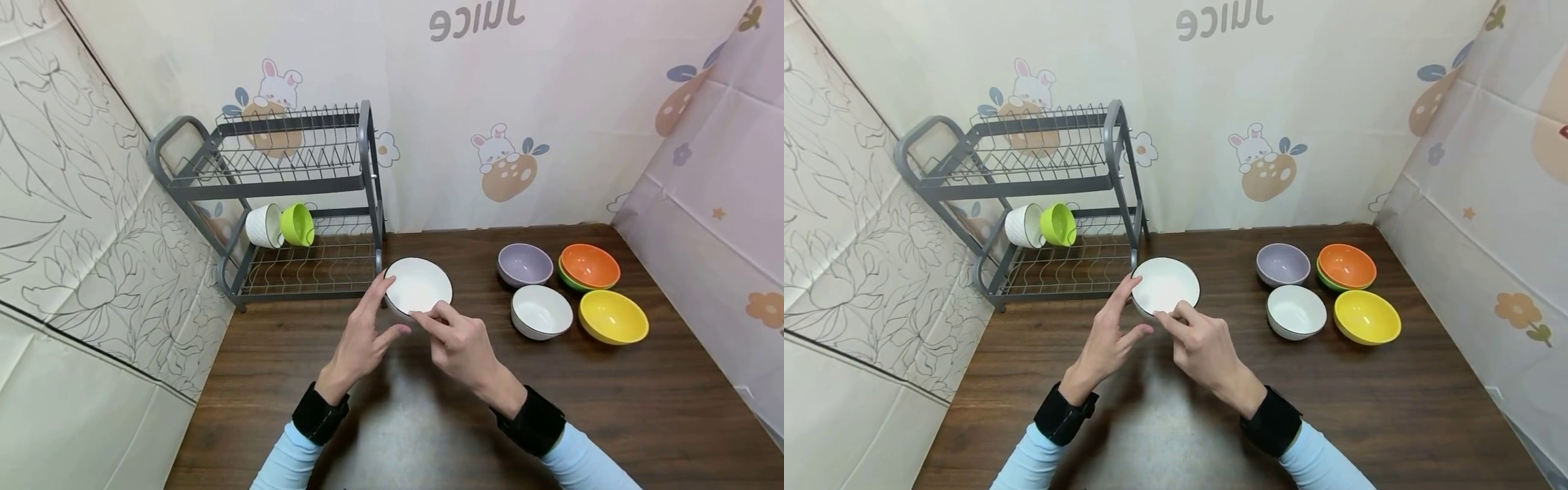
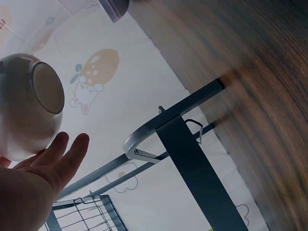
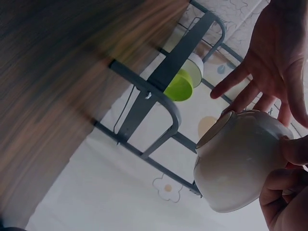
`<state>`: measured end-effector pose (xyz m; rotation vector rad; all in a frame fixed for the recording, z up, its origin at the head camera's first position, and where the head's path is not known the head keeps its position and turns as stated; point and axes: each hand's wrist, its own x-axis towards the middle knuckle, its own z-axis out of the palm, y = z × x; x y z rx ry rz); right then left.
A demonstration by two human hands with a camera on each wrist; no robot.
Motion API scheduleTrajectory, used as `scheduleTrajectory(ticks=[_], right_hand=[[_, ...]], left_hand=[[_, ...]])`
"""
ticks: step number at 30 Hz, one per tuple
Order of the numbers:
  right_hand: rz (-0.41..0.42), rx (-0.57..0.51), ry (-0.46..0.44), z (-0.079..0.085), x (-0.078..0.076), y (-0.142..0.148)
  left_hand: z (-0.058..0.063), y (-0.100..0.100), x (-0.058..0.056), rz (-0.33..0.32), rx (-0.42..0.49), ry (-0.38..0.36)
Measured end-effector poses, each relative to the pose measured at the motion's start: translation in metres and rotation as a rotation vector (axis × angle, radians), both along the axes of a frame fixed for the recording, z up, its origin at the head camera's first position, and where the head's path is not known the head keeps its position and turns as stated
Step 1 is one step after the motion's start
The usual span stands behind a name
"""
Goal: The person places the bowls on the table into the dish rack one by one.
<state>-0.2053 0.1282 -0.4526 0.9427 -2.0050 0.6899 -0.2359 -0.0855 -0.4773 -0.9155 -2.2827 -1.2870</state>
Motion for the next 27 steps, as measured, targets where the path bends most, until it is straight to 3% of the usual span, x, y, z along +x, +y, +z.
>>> scheduleTrajectory(ticks=[11,27], right_hand=[[0.042,-0.018,-0.019,-0.001,0.004,-0.007],[0.062,0.007,-0.042,-0.003,0.005,-0.012]], left_hand=[[-0.003,-0.002,0.001,-0.039,0.125,0.008],[-0.003,-0.005,0.005,-0.013,0.271,-0.001]])
